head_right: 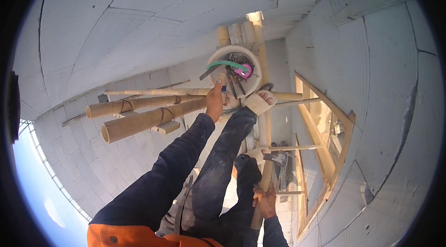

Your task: The person uses a small axe to chip at a concrete wall, then uses a tape measure and a level to position and align blocks on the structure.

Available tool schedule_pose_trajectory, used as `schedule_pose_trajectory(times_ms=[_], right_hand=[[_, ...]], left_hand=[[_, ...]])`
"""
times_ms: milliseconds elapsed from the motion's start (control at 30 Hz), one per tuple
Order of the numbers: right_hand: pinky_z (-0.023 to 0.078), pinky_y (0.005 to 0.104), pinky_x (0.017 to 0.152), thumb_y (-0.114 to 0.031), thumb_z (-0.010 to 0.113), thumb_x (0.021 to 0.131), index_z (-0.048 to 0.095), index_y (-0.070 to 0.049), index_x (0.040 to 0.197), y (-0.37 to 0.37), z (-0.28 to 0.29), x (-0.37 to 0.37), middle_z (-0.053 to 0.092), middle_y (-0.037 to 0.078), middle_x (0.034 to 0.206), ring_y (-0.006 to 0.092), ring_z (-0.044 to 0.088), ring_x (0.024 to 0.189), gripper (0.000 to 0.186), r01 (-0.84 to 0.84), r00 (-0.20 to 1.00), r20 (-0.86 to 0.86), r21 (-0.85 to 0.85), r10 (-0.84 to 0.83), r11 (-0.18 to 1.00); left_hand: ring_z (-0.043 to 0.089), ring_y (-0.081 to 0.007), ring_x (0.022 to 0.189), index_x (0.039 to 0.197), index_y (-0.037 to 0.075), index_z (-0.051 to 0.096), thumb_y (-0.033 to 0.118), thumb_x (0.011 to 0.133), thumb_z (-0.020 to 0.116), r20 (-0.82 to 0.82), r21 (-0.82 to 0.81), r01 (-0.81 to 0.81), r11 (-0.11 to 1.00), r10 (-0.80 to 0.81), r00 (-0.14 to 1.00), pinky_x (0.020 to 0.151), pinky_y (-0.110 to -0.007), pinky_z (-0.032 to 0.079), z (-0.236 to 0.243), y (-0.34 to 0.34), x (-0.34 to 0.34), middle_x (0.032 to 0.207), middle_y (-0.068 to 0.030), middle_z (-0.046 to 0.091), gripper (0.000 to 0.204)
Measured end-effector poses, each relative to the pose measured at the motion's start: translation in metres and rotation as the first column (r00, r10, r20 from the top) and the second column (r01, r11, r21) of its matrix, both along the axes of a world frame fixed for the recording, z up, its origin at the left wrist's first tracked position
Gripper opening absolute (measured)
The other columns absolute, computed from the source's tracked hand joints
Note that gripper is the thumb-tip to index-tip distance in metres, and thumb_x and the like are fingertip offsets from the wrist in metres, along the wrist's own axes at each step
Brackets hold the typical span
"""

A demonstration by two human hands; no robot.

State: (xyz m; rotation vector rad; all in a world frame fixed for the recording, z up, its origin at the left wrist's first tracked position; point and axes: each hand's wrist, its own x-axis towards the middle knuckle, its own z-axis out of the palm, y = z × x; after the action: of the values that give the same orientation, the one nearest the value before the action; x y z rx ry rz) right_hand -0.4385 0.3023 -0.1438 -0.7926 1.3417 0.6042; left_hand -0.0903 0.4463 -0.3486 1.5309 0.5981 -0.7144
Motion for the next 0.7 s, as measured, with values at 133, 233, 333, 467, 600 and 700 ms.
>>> schedule_pose_trajectory(times_ms=[133, 233, 333, 467, 600, 700], right_hand=[[0.050, 0.0328, 0.042, -0.011, 0.067, 0.093, 0.057, -0.004, 0.119, 0.001, -0.005, -0.004, 0.060, 0.007, 0.073, 0.0163, 0.055, 0.045, 0.029, -0.089, 0.995, -0.040, 0.025, 0.090, 0.996], [0.049, 0.0326, 0.040, -0.013, 0.068, 0.092, 0.057, -0.004, 0.120, 0.004, 0.000, 0.007, 0.059, 0.007, 0.072, 0.0160, 0.055, 0.045, 0.031, -0.151, 0.987, -0.041, 0.072, 0.155, 0.986], [0.049, 0.0316, 0.040, -0.014, 0.068, 0.093, 0.058, -0.004, 0.121, -0.002, 0.002, 0.005, 0.058, 0.006, 0.071, 0.0156, 0.054, 0.045, 0.032, -0.162, 0.982, -0.099, -0.003, 0.161, 0.987], [0.048, 0.0303, 0.041, -0.014, 0.068, 0.095, 0.058, -0.004, 0.122, -0.007, -0.006, 0.000, 0.057, 0.004, 0.070, 0.0149, 0.055, 0.047, 0.031, -0.253, 0.959, -0.120, 0.050, 0.257, 0.966], [0.047, 0.0304, 0.040, -0.014, 0.069, 0.096, 0.052, -0.002, 0.124, -0.010, -0.012, -0.006, 0.056, 0.004, 0.067, 0.0165, 0.053, 0.044, 0.035, -0.358, 0.931, -0.063, 0.050, 0.361, 0.932], [0.049, 0.0313, 0.039, -0.013, 0.072, 0.095, 0.049, -0.003, 0.123, -0.021, -0.026, -0.016, 0.056, 0.005, 0.068, 0.0178, 0.053, 0.041, 0.038, -0.382, 0.920, -0.083, 0.028, 0.384, 0.924]], left_hand=[[0.060, -0.0103, 0.061, 0.122, 0.003, 0.064, 0.043, 0.104, 0.070, 0.122, -0.026, -0.103, 0.994, 0.105, 0.987, 0.052, -0.026, 0.048, 0.022, -0.023, -0.001, 0.085, -0.0039, 0.071, 0.044], [0.069, -0.0157, 0.077, 0.122, 0.000, 0.067, 0.030, 0.096, 0.080, 0.271, 0.063, -0.062, 0.996, 0.042, 0.962, 0.070, -0.030, 0.059, 0.018, -0.015, 0.006, 0.092, -0.0070, 0.074, 0.042], [0.067, -0.0130, 0.082, 0.121, -0.004, 0.068, 0.035, 0.099, 0.074, 0.149, -0.041, -0.088, 0.995, 0.093, 0.984, 0.071, -0.032, 0.053, 0.033, -0.040, 0.007, 0.095, -0.0091, 0.073, 0.045], [0.068, -0.0192, 0.078, 0.129, 0.000, 0.067, 0.036, 0.100, 0.071, -0.127, -0.149, -0.309, 0.939, 0.291, 0.948, 0.068, -0.035, 0.056, 0.019, -0.023, -0.018, 0.094, -0.0092, 0.070, 0.046], [0.071, -0.0152, 0.069, 0.127, -0.004, 0.062, 0.024, 0.092, 0.081, -0.073, -0.221, -0.424, 0.878, 0.418, 0.905, 0.059, -0.029, 0.055, -0.002, 0.010, -0.054, 0.099, -0.0103, 0.073, 0.049], [0.070, -0.0143, 0.071, 0.128, -0.004, 0.061, 0.021, 0.090, 0.082, 0.128, -0.112, -0.263, 0.958, 0.277, 0.952, 0.059, -0.030, 0.055, -0.011, 0.009, -0.070, 0.102, -0.0114, 0.073, 0.050]])
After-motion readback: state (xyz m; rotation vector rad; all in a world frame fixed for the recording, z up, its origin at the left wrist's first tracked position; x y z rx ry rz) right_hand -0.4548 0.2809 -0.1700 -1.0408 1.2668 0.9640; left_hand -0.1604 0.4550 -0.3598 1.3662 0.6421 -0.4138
